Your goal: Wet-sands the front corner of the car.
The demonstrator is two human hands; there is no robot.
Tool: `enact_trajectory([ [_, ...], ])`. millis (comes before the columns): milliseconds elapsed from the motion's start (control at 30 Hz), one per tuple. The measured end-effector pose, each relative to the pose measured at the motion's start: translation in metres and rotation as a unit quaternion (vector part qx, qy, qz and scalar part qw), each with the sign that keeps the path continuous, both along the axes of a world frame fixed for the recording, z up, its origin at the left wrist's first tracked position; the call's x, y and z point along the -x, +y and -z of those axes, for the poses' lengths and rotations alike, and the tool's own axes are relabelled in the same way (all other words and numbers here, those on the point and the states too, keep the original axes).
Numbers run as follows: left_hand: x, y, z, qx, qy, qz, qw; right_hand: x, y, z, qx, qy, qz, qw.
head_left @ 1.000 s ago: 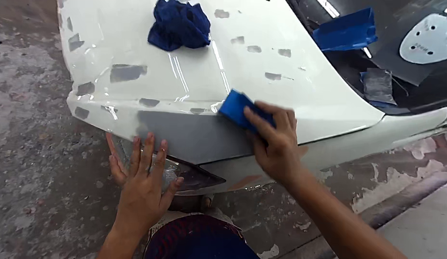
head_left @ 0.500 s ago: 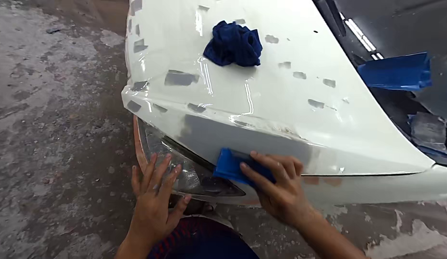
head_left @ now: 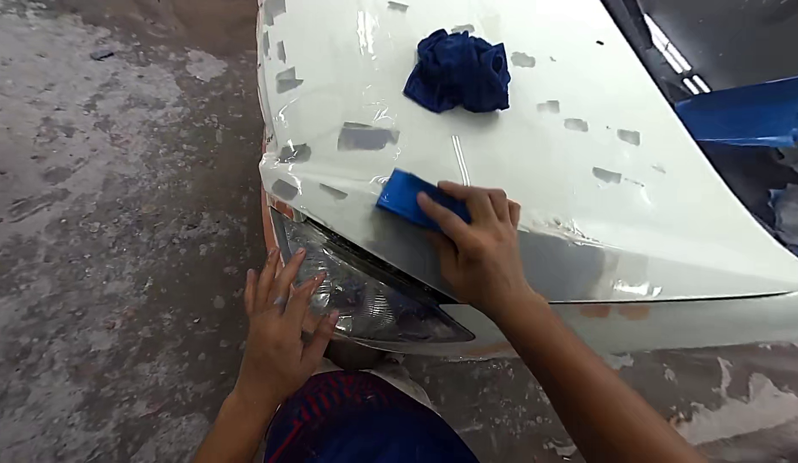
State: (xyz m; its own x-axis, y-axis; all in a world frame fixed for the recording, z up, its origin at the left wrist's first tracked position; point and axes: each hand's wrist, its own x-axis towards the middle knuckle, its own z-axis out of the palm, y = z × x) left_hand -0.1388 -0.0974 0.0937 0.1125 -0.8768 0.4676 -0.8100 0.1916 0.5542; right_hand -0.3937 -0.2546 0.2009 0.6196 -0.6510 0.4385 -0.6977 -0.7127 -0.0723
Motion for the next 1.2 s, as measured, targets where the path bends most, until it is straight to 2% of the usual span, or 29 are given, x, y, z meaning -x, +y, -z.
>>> enact_trajectory([
  [67,-0.01,-0.003,-0.005,0.0,0.001,0.021,1.0,-0.015,0.014,-0.001,-0.018,-0.001,0.026,1.0],
  [167,-0.032,-0.008,-0.005,0.006,0.007,0.033,0.999,-0.008,0.05,0.013,-0.014,0.005,-0.008,1.0],
  [233,-0.043,-0.011,0.0,0.006,0.011,0.035,0.999,-0.016,0.036,0.012,0.007,0.013,-0.01,1.0],
  [367,-0.051,-0.014,0.0,-0.001,0.012,0.087,0.996,-0.059,-0.001,0.005,0.014,0.01,0.069,0.997],
  [433,-0.057,-0.013,-0.004,0.005,0.019,0.095,0.995,-0.059,0.023,0.006,0.0,0.015,0.071,0.997],
  [533,-0.068,-0.013,-0.005,0.014,0.043,0.082,0.996,-0.034,0.061,0.018,-0.005,0.023,0.01,1.0],
  [600,-0.068,-0.021,-0.004,0.018,0.056,0.084,0.995,-0.035,0.042,0.017,0.016,0.026,-0.001,1.0],
  [733,-0.061,-0.047,-0.02,0.031,0.037,0.149,0.988,-0.07,-0.002,0.005,0.019,0.004,0.082,0.996],
  [800,-0.067,-0.056,-0.032,0.04,0.033,0.159,0.986,-0.069,0.022,0.006,0.007,0.009,0.078,0.997],
  [900,-0.075,-0.063,-0.035,0.047,0.047,0.159,0.985,-0.044,0.065,0.02,-0.007,0.019,0.018,1.0],
  [1000,-0.064,-0.087,-0.036,0.059,0.018,0.206,0.977,-0.045,0.042,0.017,0.007,0.024,0.003,1.0],
  [1100,-0.043,-0.135,-0.058,0.067,-0.033,0.283,0.956,-0.061,0.0,0.001,-0.006,0.018,0.008,1.0],
  [1200,-0.03,-0.175,-0.075,0.079,-0.101,0.35,0.928,-0.056,-0.014,-0.012,-0.06,-0.008,-0.031,0.998],
])
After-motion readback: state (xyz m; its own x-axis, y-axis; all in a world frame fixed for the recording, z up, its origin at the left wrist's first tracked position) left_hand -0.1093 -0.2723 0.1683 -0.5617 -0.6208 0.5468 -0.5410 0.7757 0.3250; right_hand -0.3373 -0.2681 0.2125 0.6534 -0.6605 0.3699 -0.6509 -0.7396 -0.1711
